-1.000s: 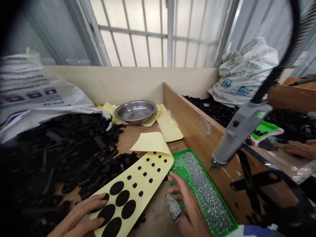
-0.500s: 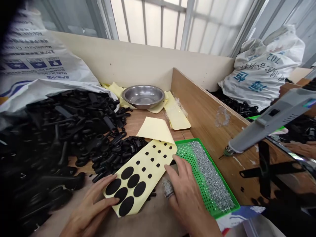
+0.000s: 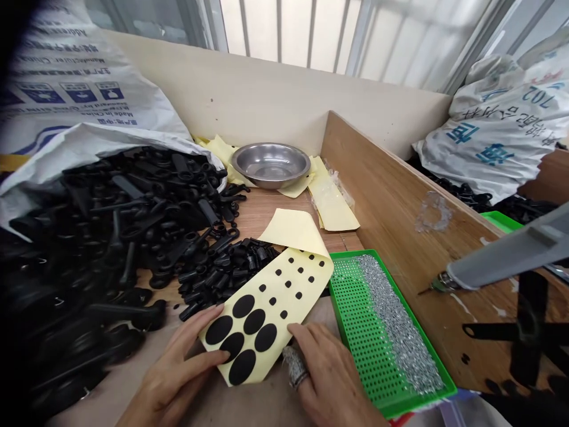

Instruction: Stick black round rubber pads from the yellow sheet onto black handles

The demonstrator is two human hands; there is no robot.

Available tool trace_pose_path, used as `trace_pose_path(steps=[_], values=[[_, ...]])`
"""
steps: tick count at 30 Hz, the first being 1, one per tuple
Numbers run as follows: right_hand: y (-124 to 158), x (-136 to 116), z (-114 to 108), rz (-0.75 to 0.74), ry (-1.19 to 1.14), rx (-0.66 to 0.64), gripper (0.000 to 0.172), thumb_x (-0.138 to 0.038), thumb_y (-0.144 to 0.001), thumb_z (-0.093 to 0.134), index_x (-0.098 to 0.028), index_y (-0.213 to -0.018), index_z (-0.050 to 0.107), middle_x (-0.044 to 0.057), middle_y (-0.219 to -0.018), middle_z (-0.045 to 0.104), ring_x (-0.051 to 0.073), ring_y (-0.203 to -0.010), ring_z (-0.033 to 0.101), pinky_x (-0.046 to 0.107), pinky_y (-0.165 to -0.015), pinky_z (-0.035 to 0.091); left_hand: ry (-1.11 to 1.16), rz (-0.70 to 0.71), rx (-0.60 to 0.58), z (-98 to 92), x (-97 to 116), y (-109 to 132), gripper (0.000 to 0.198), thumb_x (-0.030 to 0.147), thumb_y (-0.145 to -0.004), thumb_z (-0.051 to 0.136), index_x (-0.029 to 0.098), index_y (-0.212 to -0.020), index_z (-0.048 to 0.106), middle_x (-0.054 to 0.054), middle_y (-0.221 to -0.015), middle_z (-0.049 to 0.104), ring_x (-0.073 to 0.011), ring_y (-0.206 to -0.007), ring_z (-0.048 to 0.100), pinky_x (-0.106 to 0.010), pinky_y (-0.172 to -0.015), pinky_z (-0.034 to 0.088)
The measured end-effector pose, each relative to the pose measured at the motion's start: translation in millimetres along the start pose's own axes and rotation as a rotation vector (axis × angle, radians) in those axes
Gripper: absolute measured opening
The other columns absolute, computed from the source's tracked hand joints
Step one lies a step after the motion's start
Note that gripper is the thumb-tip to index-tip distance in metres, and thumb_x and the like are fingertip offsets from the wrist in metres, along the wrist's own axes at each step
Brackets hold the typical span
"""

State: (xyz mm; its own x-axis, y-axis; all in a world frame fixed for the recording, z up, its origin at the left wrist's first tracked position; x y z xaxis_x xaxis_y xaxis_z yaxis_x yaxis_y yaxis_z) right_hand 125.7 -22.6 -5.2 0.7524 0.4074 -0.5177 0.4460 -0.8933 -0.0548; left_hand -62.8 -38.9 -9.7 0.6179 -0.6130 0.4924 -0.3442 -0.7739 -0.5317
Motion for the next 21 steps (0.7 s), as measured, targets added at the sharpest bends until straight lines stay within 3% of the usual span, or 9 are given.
trace_pose_path(steps=[4,9,13,18,21], values=[[-1,17,6,0.060,-0.164,0.013,0.073,-0.001,-0.053,0.036,-0.025,-0.120,0.049,0.005,-0.117,0.060,0.022,-0.103,0.058,0.036,-0.086,0.049,-0.021,0.001,0.013,-1.5,1,-1,0.036,0.002,-0.083,0.045,0.028,-0.097,0.066,-0.003,-0.148,0.032,-0.0286,-0.130,0.037,-0.046,-0.098,0.045],[-6,37,12,0.158,-0.308,0.041,0.068,0.000,-0.054,0.037,-0.024,-0.116,0.052,0.004,-0.101,0.064,0.018,-0.077,0.059,0.029,-0.064,0.049,-0.024,0.015,-0.008,-1.1,3,1,0.040,-0.002,-0.083,0.044,0.027,-0.100,0.065,-0.004,-0.148,0.030,-0.0281,-0.132,0.034,-0.046,-0.098,0.044],[-7,41,8,0.194,-0.374,0.109,0.060,-0.001,-0.059,0.038,-0.023,-0.113,0.053,0.005,-0.105,0.061,0.016,-0.071,0.057,0.028,-0.059,0.047,-0.019,-0.001,0.005,-1.1,0,2,0.037,0.001,-0.083,0.046,0.028,-0.098,0.067,-0.005,-0.147,0.032,-0.0287,-0.130,0.038,-0.048,-0.097,0.044],[-7,37,9,0.171,-0.485,0.125,0.062,0.000,-0.055,0.038,-0.023,-0.111,0.055,0.006,-0.114,0.058,0.021,-0.098,0.057,0.032,-0.076,0.051,-0.047,-0.008,0.071,-5.4,0,0,0.037,0.008,-0.087,0.042,0.032,-0.097,0.068,-0.004,-0.143,0.041,-0.0280,-0.127,0.042,-0.048,-0.093,0.048],[-6,35,10,0.164,-0.555,0.124,0.066,0.000,-0.053,0.037,-0.022,-0.113,0.055,0.007,-0.118,0.055,0.022,-0.109,0.053,0.037,-0.086,0.049,-0.028,0.003,0.047,-4.8,1,0,0.038,0.005,-0.086,0.043,0.030,-0.098,0.068,-0.004,-0.146,0.035,-0.0287,-0.128,0.040,-0.050,-0.096,0.046]])
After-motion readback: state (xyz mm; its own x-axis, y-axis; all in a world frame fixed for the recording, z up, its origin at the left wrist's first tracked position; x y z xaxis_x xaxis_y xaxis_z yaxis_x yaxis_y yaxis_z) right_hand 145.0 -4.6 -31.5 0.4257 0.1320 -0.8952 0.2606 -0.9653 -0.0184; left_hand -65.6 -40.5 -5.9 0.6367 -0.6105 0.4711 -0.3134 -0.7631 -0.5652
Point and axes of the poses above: each hand's wrist, its own y-axis away from the middle knuckle, its own z-axis out of the palm, x = y × z, the point moved 10 cm from there along -y, towards the middle knuckle
